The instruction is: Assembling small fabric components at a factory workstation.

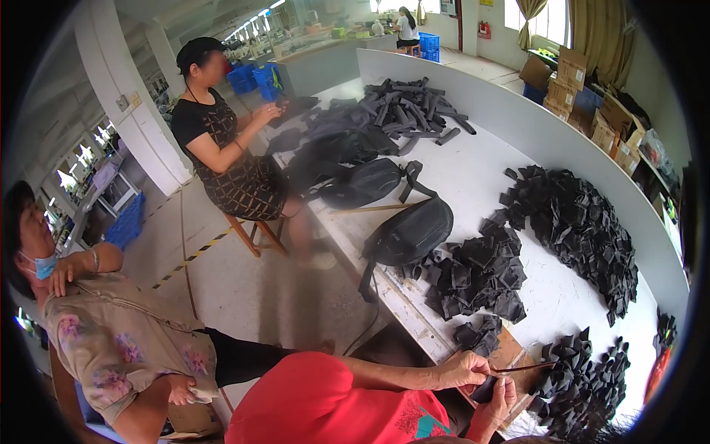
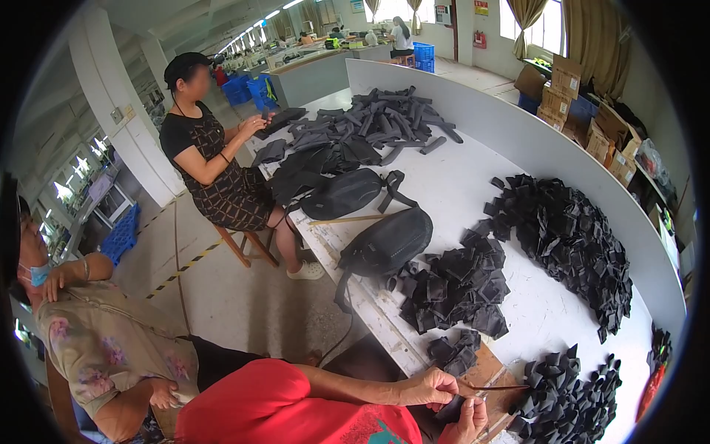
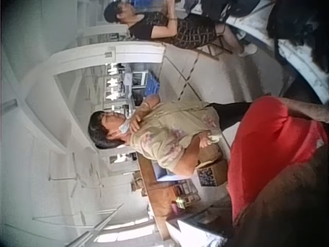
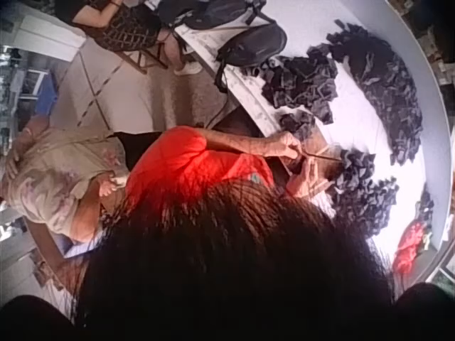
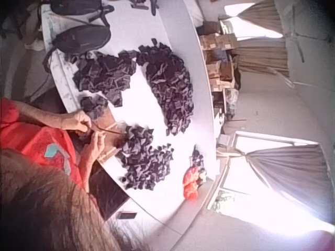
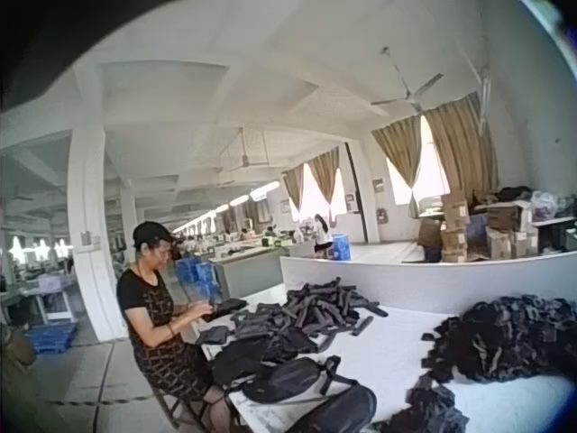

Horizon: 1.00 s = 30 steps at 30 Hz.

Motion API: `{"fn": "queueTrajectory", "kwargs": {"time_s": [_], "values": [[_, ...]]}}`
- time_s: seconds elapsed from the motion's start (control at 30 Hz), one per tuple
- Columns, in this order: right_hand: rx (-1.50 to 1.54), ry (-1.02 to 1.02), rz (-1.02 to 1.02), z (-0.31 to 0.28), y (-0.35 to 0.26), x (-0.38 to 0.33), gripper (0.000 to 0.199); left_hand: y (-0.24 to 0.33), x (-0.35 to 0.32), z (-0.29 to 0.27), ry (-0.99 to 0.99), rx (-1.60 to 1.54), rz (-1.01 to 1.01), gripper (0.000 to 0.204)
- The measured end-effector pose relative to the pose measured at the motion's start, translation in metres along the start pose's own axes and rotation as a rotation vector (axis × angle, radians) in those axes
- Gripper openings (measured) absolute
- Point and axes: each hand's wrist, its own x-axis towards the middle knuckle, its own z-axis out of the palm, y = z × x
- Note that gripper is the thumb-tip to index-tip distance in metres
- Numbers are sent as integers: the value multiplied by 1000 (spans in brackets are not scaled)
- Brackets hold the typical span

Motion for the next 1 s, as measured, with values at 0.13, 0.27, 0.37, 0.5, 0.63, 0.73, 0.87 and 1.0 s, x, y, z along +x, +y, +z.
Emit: {"fn": "queueTrajectory", "kwargs": {"time_s": [0.13,0.27,0.37,0.5,0.63,0.73,0.87,1.0], "values": [[45,8,-27,3,2,-1,10,2,-5,-1,-28,14,6,12],[36,-84,110,-10,0,-3,8,3,-9,-3,-40,6,-37,12],[-502,-213,-66,-56,28,3,38,2,-12,-3,0,-55,-29,6],[-837,-178,-385,-45,37,0,34,4,-11,-5,-2,-24,-21,13],[-385,-252,-81,-32,14,13,27,8,-15,-8,-1,-12,14,11],[-232,-228,132,-28,12,14,27,7,-15,-9,31,-37,31,6],[-884,-338,-313,-26,5,12,36,-1,-10,-11,90,-41,64,6],[-936,-247,-342,-51,36,16,45,-4,-9,-12,106,-13,120,6]]}}
